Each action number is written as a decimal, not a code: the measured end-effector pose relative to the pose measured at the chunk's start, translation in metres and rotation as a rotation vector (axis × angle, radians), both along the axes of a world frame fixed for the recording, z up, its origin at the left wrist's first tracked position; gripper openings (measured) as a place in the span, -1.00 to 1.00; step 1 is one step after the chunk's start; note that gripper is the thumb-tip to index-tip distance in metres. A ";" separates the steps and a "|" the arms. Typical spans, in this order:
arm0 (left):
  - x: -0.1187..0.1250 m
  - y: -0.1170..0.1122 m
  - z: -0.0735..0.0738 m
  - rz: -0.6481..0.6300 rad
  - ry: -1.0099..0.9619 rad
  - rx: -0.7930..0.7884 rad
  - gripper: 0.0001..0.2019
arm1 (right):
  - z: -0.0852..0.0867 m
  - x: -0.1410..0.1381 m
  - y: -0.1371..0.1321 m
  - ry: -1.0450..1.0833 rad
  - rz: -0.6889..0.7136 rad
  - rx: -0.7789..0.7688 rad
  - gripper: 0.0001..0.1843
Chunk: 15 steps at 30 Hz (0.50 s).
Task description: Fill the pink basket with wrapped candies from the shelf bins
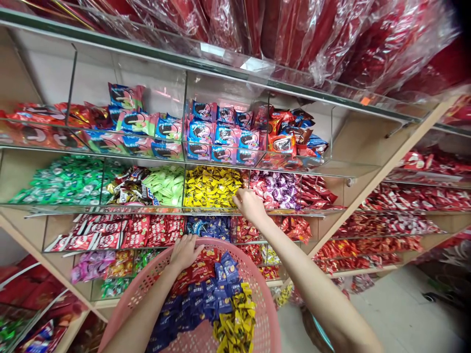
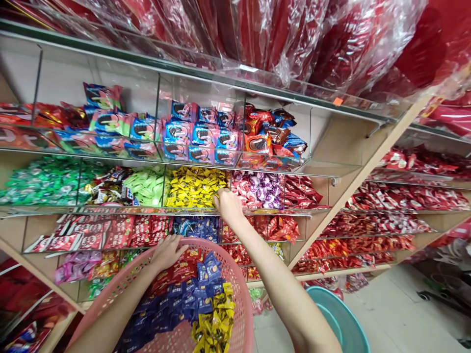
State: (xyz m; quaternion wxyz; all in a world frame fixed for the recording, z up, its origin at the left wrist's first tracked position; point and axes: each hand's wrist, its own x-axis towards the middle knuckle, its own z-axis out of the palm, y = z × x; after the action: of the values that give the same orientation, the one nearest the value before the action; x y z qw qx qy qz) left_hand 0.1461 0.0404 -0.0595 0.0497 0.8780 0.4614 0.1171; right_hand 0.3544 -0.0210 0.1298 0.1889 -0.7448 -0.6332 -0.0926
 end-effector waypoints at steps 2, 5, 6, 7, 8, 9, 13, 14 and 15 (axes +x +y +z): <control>0.000 -0.001 0.000 0.002 -0.003 0.004 -0.60 | -0.001 -0.003 0.011 -0.049 -0.061 -0.086 -0.68; -0.001 -0.001 0.000 -0.008 -0.012 0.007 -0.60 | -0.006 -0.005 0.018 -0.080 -0.104 -0.139 -0.68; -0.001 0.000 0.000 -0.009 -0.012 0.008 -0.60 | -0.008 -0.005 0.019 -0.084 -0.108 -0.139 -0.70; -0.001 0.000 -0.001 -0.009 -0.011 0.011 -0.59 | -0.010 -0.004 0.020 -0.083 -0.108 -0.136 -0.72; -0.001 0.000 -0.001 -0.008 -0.011 0.015 -0.59 | -0.011 -0.003 0.020 -0.076 -0.104 -0.131 -0.74; -0.001 0.000 -0.002 -0.008 -0.011 0.018 -0.59 | -0.013 -0.002 0.019 -0.063 -0.098 -0.120 -0.75; 0.000 0.001 -0.003 -0.016 -0.015 0.024 -0.59 | -0.012 0.004 0.012 0.084 -0.044 0.023 -0.75; 0.000 0.001 -0.002 -0.016 -0.013 0.022 -0.59 | -0.011 0.005 0.007 0.138 -0.010 0.086 -0.74; 0.000 0.000 -0.001 -0.016 -0.009 0.020 -0.58 | -0.009 0.005 0.001 0.193 0.035 0.153 -0.74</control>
State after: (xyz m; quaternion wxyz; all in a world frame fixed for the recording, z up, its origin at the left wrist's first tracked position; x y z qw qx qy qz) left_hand 0.1465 0.0407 -0.0610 0.0442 0.8815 0.4531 0.1254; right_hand 0.3597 -0.0199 0.1207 0.3067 -0.7225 -0.6162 -0.0650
